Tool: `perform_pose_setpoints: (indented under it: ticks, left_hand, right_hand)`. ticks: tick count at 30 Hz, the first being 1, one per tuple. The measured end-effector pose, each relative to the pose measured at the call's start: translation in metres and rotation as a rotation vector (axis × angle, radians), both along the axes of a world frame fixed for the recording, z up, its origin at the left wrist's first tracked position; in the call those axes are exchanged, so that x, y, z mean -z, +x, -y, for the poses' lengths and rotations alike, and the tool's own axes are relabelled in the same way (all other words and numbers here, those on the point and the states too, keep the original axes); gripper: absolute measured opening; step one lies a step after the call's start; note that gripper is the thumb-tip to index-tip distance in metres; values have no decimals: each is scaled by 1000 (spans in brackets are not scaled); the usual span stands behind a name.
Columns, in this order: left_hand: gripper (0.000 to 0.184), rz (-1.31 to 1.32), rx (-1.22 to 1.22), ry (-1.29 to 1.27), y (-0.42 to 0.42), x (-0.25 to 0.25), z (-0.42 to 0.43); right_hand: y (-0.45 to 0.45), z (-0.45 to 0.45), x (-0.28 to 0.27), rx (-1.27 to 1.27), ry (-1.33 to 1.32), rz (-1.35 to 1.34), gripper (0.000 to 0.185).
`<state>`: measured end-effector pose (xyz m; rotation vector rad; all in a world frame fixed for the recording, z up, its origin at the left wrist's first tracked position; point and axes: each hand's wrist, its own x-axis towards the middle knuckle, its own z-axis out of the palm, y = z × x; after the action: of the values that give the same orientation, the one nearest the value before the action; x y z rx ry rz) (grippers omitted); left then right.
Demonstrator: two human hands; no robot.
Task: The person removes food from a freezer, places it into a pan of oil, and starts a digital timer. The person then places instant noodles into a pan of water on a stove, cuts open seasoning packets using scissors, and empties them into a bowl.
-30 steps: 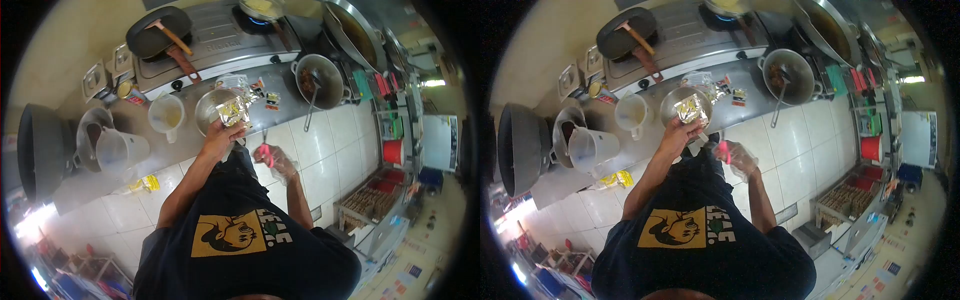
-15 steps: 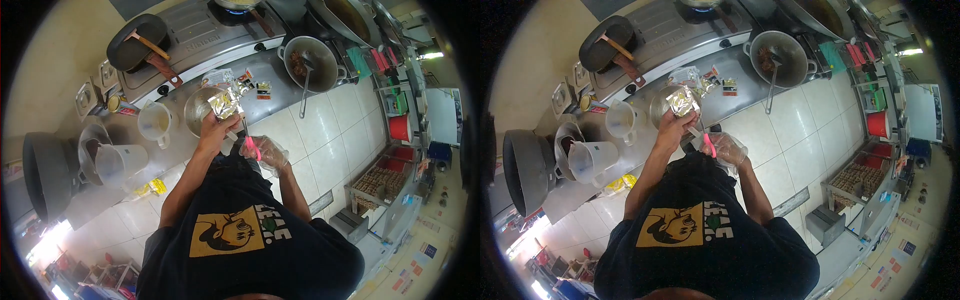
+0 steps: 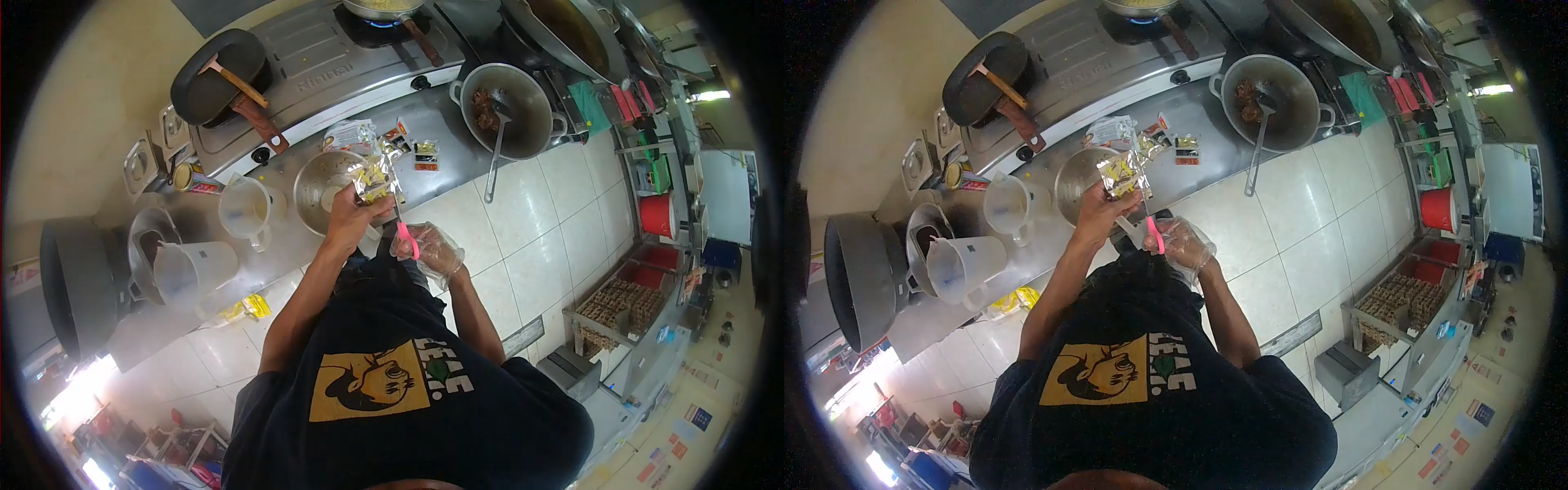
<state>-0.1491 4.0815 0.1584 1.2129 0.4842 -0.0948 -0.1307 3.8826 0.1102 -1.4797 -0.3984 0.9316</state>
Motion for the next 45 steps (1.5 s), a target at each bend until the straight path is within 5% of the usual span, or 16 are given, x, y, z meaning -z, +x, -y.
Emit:
perform_pose_setpoints:
  ticks: [9, 12, 15, 19, 22, 24, 28, 36, 39, 45]
  left_hand:
    - [24, -86, -45, -165, 47, 23, 31]
    - [24, -117, -32, -167, 65, 30, 40]
    - [25, -193, 71, -132, 82, 41, 45]
    - [27, -256, 64, -146, 93, 46, 49]
    - [28, -258, 71, -148, 100, 54, 50]
    - [29, -264, 85, -152, 97, 60, 52]
    - [30, -199, 120, -223, 100, 58, 55]
    - [32, -230, 115, -250, 97, 61, 50]
    - [31, -257, 137, -273, 97, 72, 46]
    - [28, -190, 119, -335, 96, 73, 52]
  right_hand:
    - [42, 30, 6, 93, 151, -301, 24]
    - [51, 40, -4, 250, 286, -194, 25]
    - [79, 53, 29, 78, 55, -146, 27]
    - [89, 57, 66, 133, 289, -339, 26]
    - [106, 49, 73, 90, 60, 167, 29]
    - [112, 45, 59, 196, 333, -655, 36]
    - [119, 47, 91, 134, 246, -216, 43]
    - [139, 27, 62, 74, -142, -222, 40]
    - [136, 13, 55, 240, 60, -593, 38]
    - [133, 16, 50, 161, 94, -612, 41]
